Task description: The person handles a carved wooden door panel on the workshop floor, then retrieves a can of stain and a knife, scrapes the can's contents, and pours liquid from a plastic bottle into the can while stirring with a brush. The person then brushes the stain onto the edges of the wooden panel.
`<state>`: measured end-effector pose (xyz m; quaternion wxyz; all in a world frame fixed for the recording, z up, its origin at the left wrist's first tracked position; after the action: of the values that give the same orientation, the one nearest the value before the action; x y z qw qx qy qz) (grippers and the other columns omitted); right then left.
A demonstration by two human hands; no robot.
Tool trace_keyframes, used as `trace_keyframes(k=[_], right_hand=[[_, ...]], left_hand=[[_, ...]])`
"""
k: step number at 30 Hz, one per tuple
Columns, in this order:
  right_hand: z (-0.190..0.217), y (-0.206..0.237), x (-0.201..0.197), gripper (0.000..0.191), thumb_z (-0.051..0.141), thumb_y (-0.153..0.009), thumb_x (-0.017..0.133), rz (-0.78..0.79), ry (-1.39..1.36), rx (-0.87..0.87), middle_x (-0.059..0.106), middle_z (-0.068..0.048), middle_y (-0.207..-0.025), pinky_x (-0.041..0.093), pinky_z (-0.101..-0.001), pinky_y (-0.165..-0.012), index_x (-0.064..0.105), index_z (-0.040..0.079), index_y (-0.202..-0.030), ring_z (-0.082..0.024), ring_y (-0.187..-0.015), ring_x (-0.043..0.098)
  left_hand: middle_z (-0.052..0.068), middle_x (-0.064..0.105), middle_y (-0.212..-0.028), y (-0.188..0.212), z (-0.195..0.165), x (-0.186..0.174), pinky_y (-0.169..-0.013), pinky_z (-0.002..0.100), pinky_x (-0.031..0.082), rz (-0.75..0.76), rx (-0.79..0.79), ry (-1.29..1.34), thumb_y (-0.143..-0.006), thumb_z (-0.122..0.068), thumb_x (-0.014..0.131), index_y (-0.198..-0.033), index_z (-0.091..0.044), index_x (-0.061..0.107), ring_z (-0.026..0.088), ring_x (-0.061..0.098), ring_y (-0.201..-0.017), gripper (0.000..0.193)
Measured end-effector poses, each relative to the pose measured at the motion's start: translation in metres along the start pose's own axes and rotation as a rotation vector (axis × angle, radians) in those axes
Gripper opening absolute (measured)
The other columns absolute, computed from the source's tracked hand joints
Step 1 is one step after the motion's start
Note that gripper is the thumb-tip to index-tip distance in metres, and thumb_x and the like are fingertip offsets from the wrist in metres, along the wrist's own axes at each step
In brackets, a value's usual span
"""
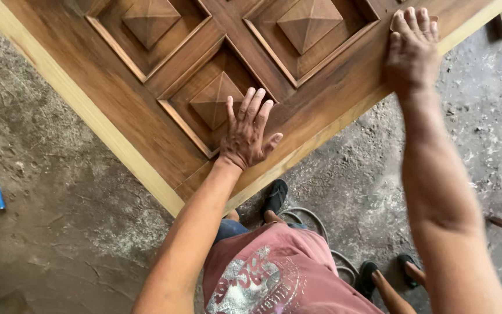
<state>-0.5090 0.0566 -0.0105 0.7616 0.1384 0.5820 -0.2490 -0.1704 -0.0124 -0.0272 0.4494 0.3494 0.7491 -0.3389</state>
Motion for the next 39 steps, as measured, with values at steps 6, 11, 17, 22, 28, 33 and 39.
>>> trace_keyframes(k=[6, 11, 17, 22, 28, 33, 39], right_hand=[[0.159, 0.156, 0.041, 0.035, 0.013, -0.105, 0.050, 0.071, -0.170, -0.463, 0.056, -0.018, -0.138, 0.036, -0.0514, -0.122, 0.050, 0.003, -0.139, -0.036, -0.140, 0.046], [0.059, 0.044, -0.009, 0.049, 0.028, -0.106, 0.052, -0.166, 1.138, -0.664, 0.058, -0.018, -0.135, 0.053, -0.0451, -0.103, 0.050, 0.005, -0.150, -0.030, -0.128, 0.058], [0.136, 0.113, 0.065, 0.033, 0.004, -0.104, 0.053, 0.126, 0.369, -0.282, 0.065, -0.015, -0.132, 0.048, -0.0470, -0.104, 0.062, 0.005, -0.137, -0.031, -0.127, 0.059], [0.059, 0.068, 0.013, 0.038, 0.013, -0.096, 0.063, -0.042, 0.110, -0.672, 0.065, -0.005, -0.136, 0.045, -0.0480, -0.112, 0.066, 0.019, -0.133, -0.027, -0.134, 0.055], [0.073, 0.061, 0.011, 0.047, 0.011, -0.108, 0.051, -0.262, 0.432, -0.151, 0.040, -0.030, -0.165, 0.023, -0.0640, -0.127, 0.045, -0.008, -0.151, -0.049, -0.155, 0.030], [0.120, 0.163, 0.032, 0.030, 0.005, -0.095, 0.053, 0.209, 0.157, -0.505, 0.061, -0.012, -0.120, 0.047, -0.0414, -0.096, 0.060, 0.011, -0.123, -0.027, -0.112, 0.056], [-0.012, 0.038, -0.029, 0.025, 0.009, -0.119, 0.040, -0.618, -0.056, -0.366, 0.064, -0.010, -0.110, 0.056, -0.0376, -0.092, 0.063, 0.008, -0.111, -0.025, -0.104, 0.064]], left_hand=[[0.017, 0.033, -0.165, -0.002, -0.001, -0.003, -0.125, 0.068, 0.007, -0.069, 0.038, -0.011, -0.100, -0.070, 0.031, -0.154, -0.009, 0.042, 0.032, 0.025, -0.157, 0.082], [0.016, 0.033, -0.165, 0.002, -0.002, -0.004, -0.127, 0.067, 0.008, -0.036, 0.023, 0.052, -0.104, -0.069, 0.029, -0.154, -0.009, 0.041, 0.033, 0.026, -0.158, 0.080], [0.018, 0.033, -0.166, 0.003, 0.001, -0.005, -0.127, 0.066, 0.009, -0.043, 0.027, 0.054, -0.103, -0.070, 0.030, -0.155, -0.009, 0.040, 0.034, 0.027, -0.158, 0.081], [0.018, 0.035, -0.165, 0.001, -0.003, -0.006, -0.127, 0.066, 0.010, -0.013, 0.044, 0.033, -0.103, -0.070, 0.031, -0.154, -0.008, 0.042, 0.034, 0.028, -0.157, 0.080], [0.018, 0.035, -0.164, 0.002, -0.005, -0.007, -0.128, 0.065, 0.012, -0.043, 0.048, 0.064, -0.103, -0.069, 0.033, -0.154, -0.006, 0.041, 0.034, 0.030, -0.157, 0.081], [0.017, 0.034, -0.165, -0.002, -0.006, -0.009, -0.127, 0.065, 0.013, -0.019, 0.045, 0.005, -0.104, -0.070, 0.031, -0.155, -0.007, 0.040, 0.034, 0.029, -0.157, 0.081], [0.015, 0.029, -0.169, -0.006, -0.013, -0.008, -0.125, 0.065, 0.013, 0.080, 0.115, -0.060, -0.101, -0.073, 0.029, -0.159, -0.005, 0.036, 0.032, 0.025, -0.158, 0.090]])
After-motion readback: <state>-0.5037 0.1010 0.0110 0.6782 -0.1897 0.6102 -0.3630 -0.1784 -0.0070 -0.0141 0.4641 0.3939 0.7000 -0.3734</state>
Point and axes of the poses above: each hand's wrist, its own y-axis away from the middle knuckle, its own x-axis out of the palm, z = x × y, the point moved 4 cm from there along -y, towards the middle knuckle
